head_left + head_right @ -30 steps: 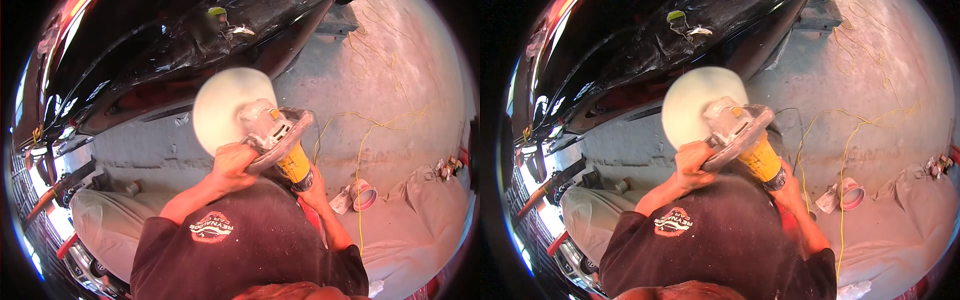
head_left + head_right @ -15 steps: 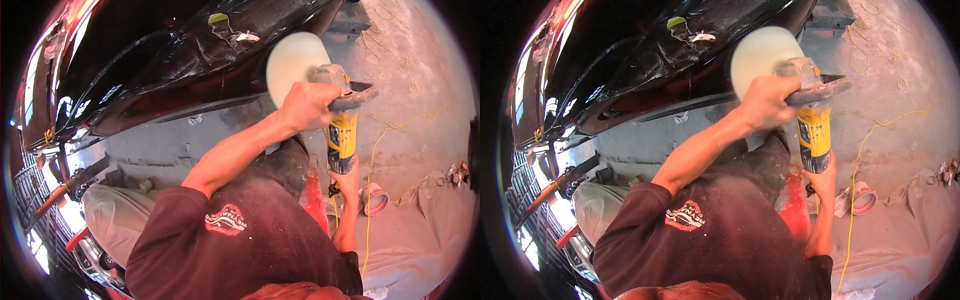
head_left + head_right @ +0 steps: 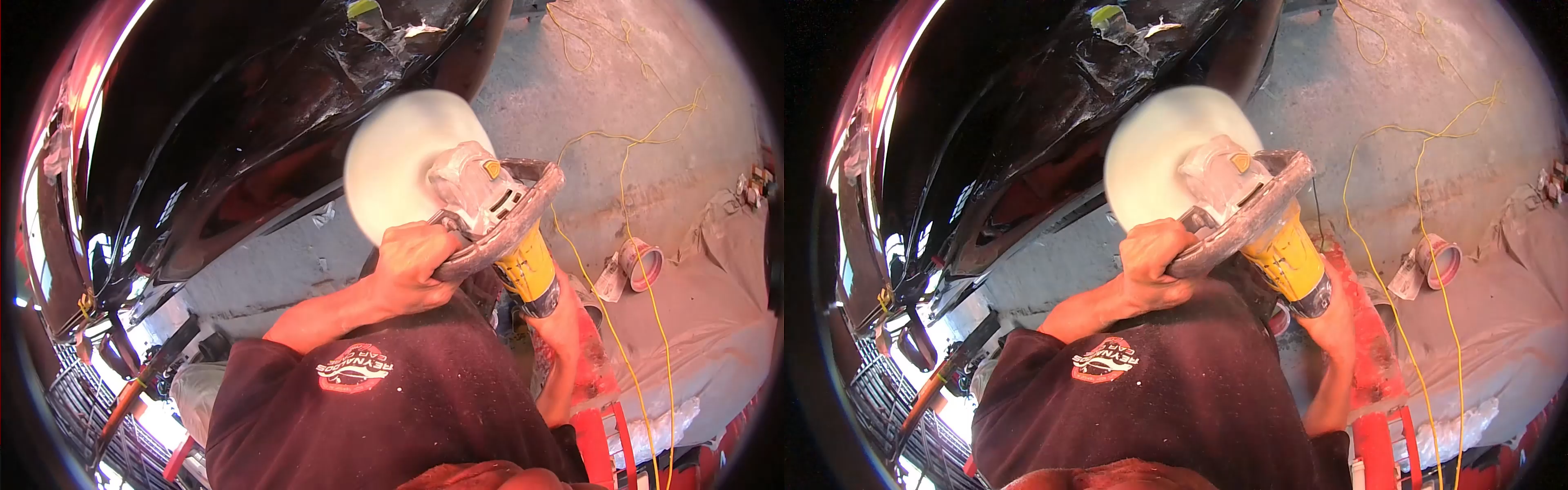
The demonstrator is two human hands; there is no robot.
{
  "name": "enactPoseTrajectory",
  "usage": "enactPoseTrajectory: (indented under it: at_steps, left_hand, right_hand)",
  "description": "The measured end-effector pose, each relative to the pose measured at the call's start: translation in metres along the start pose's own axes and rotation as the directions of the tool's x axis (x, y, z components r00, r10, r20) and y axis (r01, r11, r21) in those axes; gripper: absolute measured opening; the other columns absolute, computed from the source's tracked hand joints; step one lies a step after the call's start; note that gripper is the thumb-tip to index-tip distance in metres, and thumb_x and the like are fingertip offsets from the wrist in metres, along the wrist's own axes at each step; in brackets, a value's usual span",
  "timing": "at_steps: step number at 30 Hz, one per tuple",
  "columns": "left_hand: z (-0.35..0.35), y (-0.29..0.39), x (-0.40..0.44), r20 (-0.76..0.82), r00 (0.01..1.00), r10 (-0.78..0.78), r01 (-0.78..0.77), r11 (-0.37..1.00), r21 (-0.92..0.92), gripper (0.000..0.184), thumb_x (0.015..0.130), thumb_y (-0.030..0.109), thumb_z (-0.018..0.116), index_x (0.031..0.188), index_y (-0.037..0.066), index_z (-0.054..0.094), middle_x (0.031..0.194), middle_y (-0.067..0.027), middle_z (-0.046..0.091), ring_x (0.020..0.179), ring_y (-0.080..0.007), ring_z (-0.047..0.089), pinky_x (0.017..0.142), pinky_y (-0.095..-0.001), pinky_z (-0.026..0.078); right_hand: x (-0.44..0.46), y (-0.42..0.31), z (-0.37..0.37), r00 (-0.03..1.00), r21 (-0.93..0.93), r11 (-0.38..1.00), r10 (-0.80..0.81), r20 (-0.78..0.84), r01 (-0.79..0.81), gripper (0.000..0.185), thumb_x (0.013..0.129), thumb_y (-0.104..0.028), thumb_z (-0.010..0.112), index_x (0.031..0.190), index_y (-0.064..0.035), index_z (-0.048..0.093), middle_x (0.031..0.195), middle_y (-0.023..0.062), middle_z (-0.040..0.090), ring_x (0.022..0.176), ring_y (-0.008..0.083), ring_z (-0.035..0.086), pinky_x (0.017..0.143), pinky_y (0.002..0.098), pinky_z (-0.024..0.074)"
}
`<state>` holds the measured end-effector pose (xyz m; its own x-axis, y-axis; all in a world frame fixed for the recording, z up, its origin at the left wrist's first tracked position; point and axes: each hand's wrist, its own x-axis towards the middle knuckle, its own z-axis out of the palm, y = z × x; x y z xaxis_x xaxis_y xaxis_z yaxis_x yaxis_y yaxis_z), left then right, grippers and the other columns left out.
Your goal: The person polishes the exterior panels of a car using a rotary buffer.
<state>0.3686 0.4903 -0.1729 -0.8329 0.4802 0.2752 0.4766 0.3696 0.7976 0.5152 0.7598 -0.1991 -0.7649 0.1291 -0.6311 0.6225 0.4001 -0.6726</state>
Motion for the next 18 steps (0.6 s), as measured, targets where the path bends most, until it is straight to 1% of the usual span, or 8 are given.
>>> enactPoseTrajectory:
  at_steps: [1,4,6,9,12,16,17,18]
  left_hand:
    - [0.000,-0.002,0.001,0.021,1.000,-0.003,0.003,1.000,-0.006,0.024,0.065,0.005,0.084,0.075,0.005,0.062,0.062,-0.0071,0.056,0.052,-0.0250,0.058,0.048,-0.0367,0.042]
    - [0.017,-0.008,0.019,-0.020,0.999,-0.046,0.046,0.999,-0.004,0.026,0.060,0.005,0.075,0.077,0.006,0.055,0.064,-0.0106,0.050,0.056,-0.0337,0.056,0.052,-0.0439,0.044]
    - [0.034,-0.016,0.045,-0.042,0.998,-0.055,0.055,0.998,0.002,0.025,0.062,0.005,0.075,0.077,0.006,0.054,0.065,-0.0115,0.051,0.058,-0.0350,0.057,0.053,-0.0442,0.045]
    - [0.057,-0.032,0.087,-0.036,0.993,-0.117,0.116,0.993,-0.026,0.024,0.065,0.007,0.075,0.079,0.006,0.056,0.067,-0.0132,0.057,0.062,-0.0372,0.061,0.055,-0.0444,0.048]
    - [0.079,-0.048,0.115,-0.082,0.994,-0.068,0.067,0.998,-0.017,0.023,0.066,0.008,0.076,0.081,0.006,0.058,0.070,-0.0143,0.062,0.066,-0.0380,0.063,0.057,-0.0443,0.049]
    - [0.078,-0.046,0.099,-0.022,0.999,-0.035,0.035,0.999,0.006,0.022,0.067,0.009,0.077,0.082,0.006,0.060,0.071,-0.0146,0.061,0.065,-0.0382,0.063,0.057,-0.0446,0.049]
    - [0.072,-0.041,0.086,0.005,1.000,-0.011,0.011,0.999,0.036,0.022,0.068,0.009,0.079,0.081,0.006,0.061,0.068,-0.0137,0.060,0.062,-0.0356,0.062,0.055,-0.0425,0.047]
    - [0.064,-0.038,0.070,0.031,0.999,0.010,-0.012,0.998,0.063,0.022,0.068,0.010,0.081,0.079,0.006,0.063,0.065,-0.0127,0.059,0.058,-0.0330,0.061,0.052,-0.0403,0.046]
  right_hand:
    - [0.000,0.003,0.001,1.000,0.022,1.000,0.009,-0.011,-0.009,0.093,0.060,0.000,0.088,0.145,-0.0048,0.050,0.135,0.0153,0.064,0.127,0.0270,0.061,0.107,0.0391,0.0458]
    - [0.009,0.014,-0.005,0.999,0.087,0.996,0.010,-0.043,-0.006,0.095,0.059,0.001,0.087,0.145,-0.0042,0.048,0.132,0.0151,0.064,0.125,0.0265,0.061,0.106,0.0394,0.0462]
    - [0.024,0.021,-0.017,0.998,0.134,0.991,0.000,-0.065,0.009,0.096,0.059,0.002,0.087,0.145,-0.0039,0.047,0.130,0.0151,0.064,0.122,0.0257,0.061,0.105,0.0394,0.0465]
    - [0.054,0.031,-0.033,0.991,0.054,0.998,-0.021,-0.134,0.029,0.097,0.058,0.003,0.087,0.145,-0.0035,0.045,0.125,0.0144,0.066,0.117,0.0248,0.062,0.104,0.0391,0.0473]
    - [0.076,0.037,-0.039,0.985,0.078,0.997,0.022,-0.171,-0.008,0.095,0.059,0.003,0.087,0.145,-0.0035,0.046,0.122,0.0140,0.068,0.114,0.0250,0.064,0.101,0.0384,0.0488]
    - [0.060,0.051,-0.016,0.983,0.161,0.987,0.026,-0.179,0.003,0.092,0.061,0.003,0.085,0.145,-0.0037,0.047,0.123,0.0138,0.068,0.114,0.0249,0.064,0.101,0.0381,0.0492]
    - [0.048,0.053,-0.007,0.984,0.185,0.983,0.029,-0.177,0.004,0.092,0.061,0.003,0.085,0.145,-0.0038,0.047,0.123,0.0137,0.068,0.114,0.0247,0.064,0.101,0.0382,0.0492]
    - [0.033,0.050,0.006,0.981,0.174,0.984,0.065,-0.181,-0.033,0.094,0.060,0.001,0.085,0.146,-0.0013,0.045,0.123,0.0117,0.066,0.112,0.0220,0.063,0.101,0.0365,0.0486]
